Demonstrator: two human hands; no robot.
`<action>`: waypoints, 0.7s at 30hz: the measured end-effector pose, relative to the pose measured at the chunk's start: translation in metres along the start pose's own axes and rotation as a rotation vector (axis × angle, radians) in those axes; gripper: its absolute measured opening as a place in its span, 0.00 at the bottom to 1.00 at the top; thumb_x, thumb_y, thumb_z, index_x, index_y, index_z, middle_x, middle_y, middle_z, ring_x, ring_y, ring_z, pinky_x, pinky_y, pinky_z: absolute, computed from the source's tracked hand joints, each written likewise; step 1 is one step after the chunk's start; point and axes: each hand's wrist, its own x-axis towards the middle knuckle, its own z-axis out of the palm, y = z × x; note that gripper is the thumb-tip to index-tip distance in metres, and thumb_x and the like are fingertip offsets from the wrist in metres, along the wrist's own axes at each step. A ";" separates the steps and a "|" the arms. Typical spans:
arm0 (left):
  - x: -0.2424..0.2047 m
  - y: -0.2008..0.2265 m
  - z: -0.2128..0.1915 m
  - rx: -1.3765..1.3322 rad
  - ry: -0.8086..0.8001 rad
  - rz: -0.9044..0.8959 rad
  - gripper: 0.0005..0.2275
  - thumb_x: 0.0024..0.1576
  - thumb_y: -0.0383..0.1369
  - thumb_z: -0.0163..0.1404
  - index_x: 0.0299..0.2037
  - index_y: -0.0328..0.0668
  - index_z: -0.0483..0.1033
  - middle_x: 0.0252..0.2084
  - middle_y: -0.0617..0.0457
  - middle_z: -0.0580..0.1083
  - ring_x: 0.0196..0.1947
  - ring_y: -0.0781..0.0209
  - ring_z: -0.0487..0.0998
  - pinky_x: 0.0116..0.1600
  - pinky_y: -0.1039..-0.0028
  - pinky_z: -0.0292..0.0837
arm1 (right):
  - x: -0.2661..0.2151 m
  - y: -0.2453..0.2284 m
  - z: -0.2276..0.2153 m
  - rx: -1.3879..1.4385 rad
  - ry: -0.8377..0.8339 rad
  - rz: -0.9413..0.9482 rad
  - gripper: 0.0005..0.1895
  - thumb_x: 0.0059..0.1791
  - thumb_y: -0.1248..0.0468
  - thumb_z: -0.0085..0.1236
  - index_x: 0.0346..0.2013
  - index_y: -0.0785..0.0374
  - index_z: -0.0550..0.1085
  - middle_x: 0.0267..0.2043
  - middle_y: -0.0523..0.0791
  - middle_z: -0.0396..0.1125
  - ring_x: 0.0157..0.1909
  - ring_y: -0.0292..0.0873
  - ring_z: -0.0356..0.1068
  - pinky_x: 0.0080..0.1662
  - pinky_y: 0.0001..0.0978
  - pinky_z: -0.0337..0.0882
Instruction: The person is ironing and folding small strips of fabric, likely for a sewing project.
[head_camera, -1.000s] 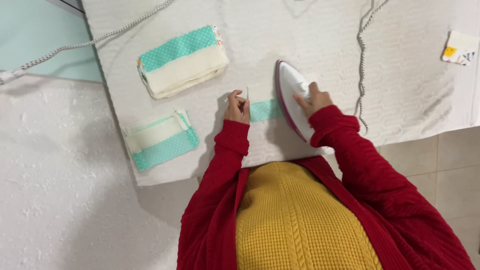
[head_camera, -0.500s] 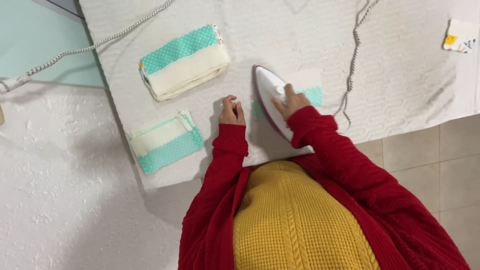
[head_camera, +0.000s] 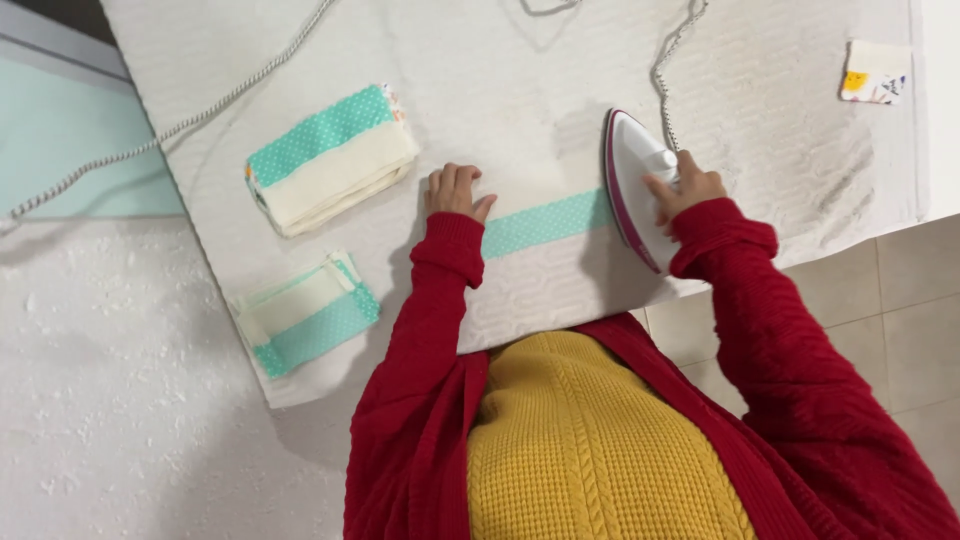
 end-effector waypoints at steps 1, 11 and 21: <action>0.004 0.000 0.003 0.002 -0.003 0.005 0.18 0.46 0.30 0.65 0.44 0.46 0.73 0.44 0.54 0.72 0.49 0.51 0.69 0.51 0.60 0.66 | 0.011 0.011 -0.006 0.006 0.001 0.003 0.31 0.54 0.50 0.52 0.64 0.66 0.60 0.28 0.56 0.73 0.20 0.46 0.72 0.23 0.41 0.76; -0.001 -0.004 0.021 0.041 -0.279 0.007 0.11 0.52 0.38 0.62 0.38 0.49 0.73 0.39 0.54 0.74 0.44 0.53 0.71 0.53 0.58 0.65 | 0.007 0.010 -0.033 -0.445 0.657 -0.675 0.32 0.46 0.58 0.70 0.62 0.62 0.67 0.58 0.56 0.66 0.56 0.55 0.68 0.56 0.48 0.73; -0.055 0.048 0.025 -0.982 -0.281 -0.269 0.11 0.65 0.33 0.53 0.52 0.39 0.66 0.42 0.49 0.77 0.40 0.63 0.78 0.42 0.72 0.77 | 0.089 0.146 0.160 1.022 -0.991 0.024 0.57 0.46 0.24 0.20 0.52 0.79 0.63 0.43 0.64 0.71 0.45 0.63 0.74 0.52 0.55 0.70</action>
